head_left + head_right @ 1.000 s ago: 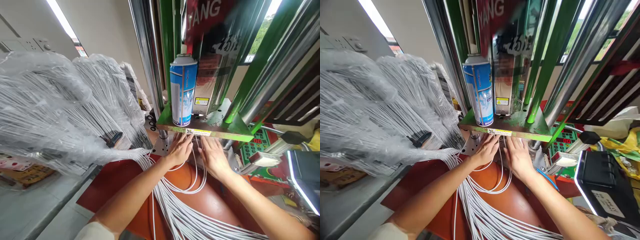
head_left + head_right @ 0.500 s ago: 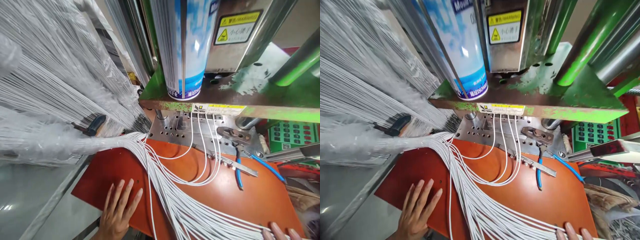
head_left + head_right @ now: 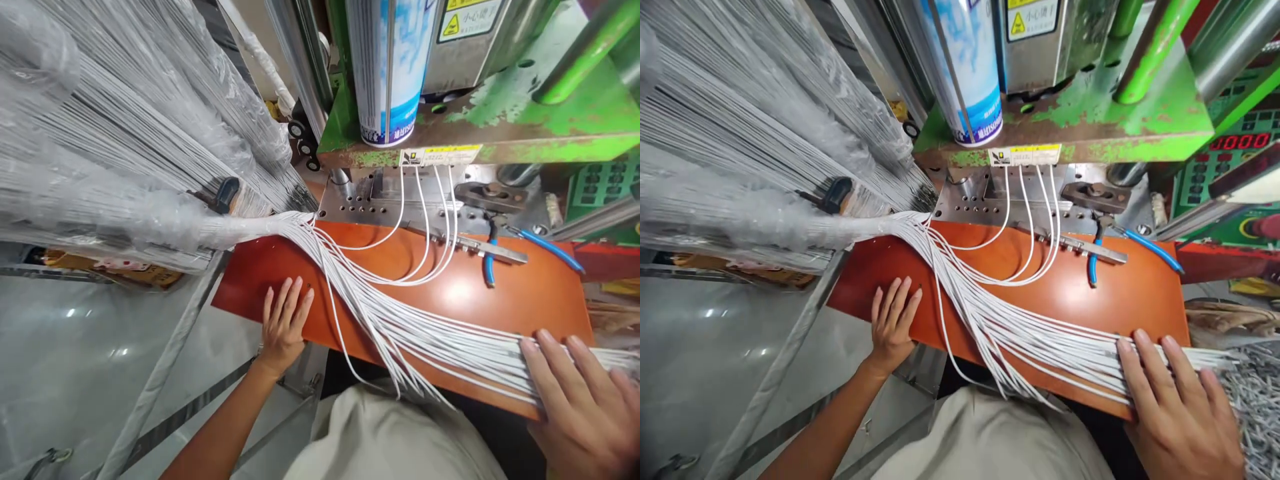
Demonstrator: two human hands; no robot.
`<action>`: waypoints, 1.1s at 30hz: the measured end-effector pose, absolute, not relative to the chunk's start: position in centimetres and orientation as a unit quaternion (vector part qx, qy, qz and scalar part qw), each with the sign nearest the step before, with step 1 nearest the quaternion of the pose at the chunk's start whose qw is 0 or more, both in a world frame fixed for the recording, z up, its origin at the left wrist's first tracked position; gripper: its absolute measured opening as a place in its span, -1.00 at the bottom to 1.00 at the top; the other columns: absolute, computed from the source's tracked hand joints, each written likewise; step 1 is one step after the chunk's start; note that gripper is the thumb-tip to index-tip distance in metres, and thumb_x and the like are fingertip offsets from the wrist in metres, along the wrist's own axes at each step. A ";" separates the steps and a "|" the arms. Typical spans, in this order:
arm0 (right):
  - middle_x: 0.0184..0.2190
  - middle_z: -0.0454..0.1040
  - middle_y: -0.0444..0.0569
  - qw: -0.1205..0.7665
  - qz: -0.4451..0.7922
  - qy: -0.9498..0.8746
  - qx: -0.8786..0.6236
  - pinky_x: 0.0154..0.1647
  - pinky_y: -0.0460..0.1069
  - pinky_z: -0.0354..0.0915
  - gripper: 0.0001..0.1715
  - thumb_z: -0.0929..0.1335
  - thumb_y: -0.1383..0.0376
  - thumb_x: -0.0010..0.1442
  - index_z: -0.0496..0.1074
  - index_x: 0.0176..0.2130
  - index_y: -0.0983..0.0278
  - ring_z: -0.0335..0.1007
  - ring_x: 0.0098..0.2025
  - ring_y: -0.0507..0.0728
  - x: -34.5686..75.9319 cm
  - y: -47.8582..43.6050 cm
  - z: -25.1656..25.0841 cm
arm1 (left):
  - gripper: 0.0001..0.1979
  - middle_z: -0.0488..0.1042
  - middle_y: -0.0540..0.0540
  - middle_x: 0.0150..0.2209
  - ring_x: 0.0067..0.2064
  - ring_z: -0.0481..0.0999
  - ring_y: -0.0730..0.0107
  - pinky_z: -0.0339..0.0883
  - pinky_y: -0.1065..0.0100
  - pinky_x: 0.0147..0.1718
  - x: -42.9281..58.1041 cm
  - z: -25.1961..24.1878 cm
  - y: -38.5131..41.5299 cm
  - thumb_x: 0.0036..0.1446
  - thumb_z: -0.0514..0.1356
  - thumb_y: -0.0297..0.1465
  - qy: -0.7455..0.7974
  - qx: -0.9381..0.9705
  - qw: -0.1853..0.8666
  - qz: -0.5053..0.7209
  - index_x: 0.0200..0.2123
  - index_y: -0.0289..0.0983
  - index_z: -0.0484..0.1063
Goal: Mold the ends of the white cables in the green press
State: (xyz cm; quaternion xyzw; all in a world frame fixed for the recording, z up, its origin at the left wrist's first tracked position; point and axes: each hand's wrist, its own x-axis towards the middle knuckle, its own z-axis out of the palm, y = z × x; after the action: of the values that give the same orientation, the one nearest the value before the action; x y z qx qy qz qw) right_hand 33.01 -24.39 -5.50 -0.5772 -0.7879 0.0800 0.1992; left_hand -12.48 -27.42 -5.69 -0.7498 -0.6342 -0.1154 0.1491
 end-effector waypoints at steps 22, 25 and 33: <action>-0.29 0.55 0.05 0.021 0.307 -0.862 -0.403 -0.30 0.00 0.25 -0.85 0.34 0.38 0.26 0.44 -0.14 0.32 0.48 -0.29 0.17 19.7 -15.8 1.6 | -0.82 0.58 -0.06 -0.05 -0.02 0.58 0.32 0.46 0.32 -0.03 2.9 8.1 -9.8 0.32 0.25 -0.35 -0.286 -0.940 -0.183 -0.036 -0.02 -0.19 0.46; -0.47 0.45 -0.12 0.069 0.487 -0.806 -0.329 -0.40 -0.05 0.13 -0.75 0.29 0.29 0.35 0.37 -0.39 0.26 0.28 -0.45 0.04 21.5 -13.5 0.8 | -0.67 0.45 -0.14 0.24 0.28 0.40 0.28 0.24 0.14 0.30 5.5 6.2 -5.6 0.43 0.02 -0.46 -0.268 -0.958 -0.051 -0.092 0.16 -0.21 0.42; -0.40 0.53 0.00 0.143 0.773 -0.539 -0.302 -0.31 -0.02 0.28 -0.41 0.41 -0.17 0.25 0.48 -0.34 0.32 0.42 -0.38 0.09 22.7 -11.4 -2.0 | -0.60 0.58 -0.22 -0.13 0.07 0.50 0.12 0.03 -0.09 0.37 -4.5 2.1 -3.7 0.46 0.02 -0.17 -0.354 -0.931 0.089 -0.025 -0.05 -0.32 0.53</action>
State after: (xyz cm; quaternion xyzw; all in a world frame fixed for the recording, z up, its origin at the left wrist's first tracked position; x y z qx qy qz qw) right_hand 22.72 -11.40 -2.04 -0.3022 -0.5394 0.7729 0.1429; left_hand -4.52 -3.70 2.09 -0.9308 -0.3535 -0.0246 0.0893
